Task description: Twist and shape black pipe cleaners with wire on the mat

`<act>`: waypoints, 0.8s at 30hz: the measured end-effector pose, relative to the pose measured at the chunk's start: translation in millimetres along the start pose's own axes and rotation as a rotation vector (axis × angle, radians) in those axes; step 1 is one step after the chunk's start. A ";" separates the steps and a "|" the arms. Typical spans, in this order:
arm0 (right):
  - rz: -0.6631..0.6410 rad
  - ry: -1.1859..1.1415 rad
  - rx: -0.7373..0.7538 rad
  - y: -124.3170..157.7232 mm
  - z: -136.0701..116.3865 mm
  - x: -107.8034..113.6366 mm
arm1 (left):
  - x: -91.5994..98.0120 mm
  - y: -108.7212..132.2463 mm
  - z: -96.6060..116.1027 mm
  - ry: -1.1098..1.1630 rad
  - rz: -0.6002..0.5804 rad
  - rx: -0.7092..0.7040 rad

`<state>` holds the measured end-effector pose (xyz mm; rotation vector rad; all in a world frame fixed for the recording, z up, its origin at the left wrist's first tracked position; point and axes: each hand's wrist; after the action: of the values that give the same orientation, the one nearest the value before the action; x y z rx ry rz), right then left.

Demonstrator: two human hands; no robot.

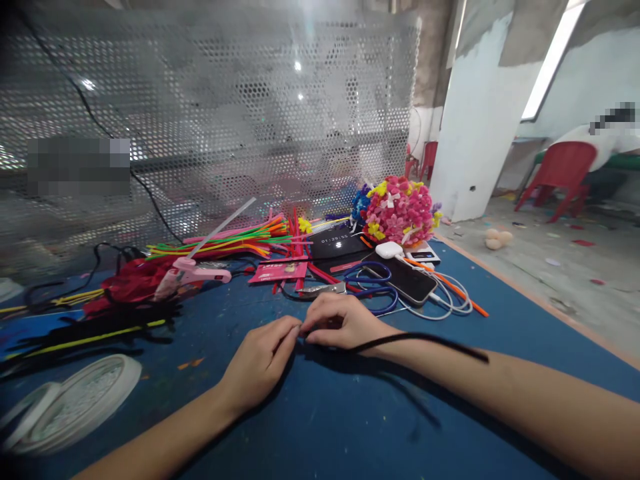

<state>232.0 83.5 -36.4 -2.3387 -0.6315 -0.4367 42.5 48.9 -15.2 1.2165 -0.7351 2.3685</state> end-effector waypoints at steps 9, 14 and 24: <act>-0.100 0.446 -0.126 7.0 -14.5 -3.8 | -2.6 2.5 3.5 -0.167 -0.023 -0.182; -0.069 0.455 -0.038 7.6 -14.2 -4.0 | -1.7 2.7 3.8 -0.170 0.005 -0.216; 0.134 0.333 0.206 9.5 -21.0 -0.7 | -3.0 3.0 -2.8 -0.063 0.049 -0.108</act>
<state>233.7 62.8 -26.5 -2.0371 -0.3407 -0.6498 40.8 47.9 -19.9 1.2464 -0.9106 2.3054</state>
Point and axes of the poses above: each hand's wrist, its own y-axis away from the middle knuckle, its own x-axis out of the back of the hand, z = x × y, and after that the axes turned 9 degrees about y, right-handed
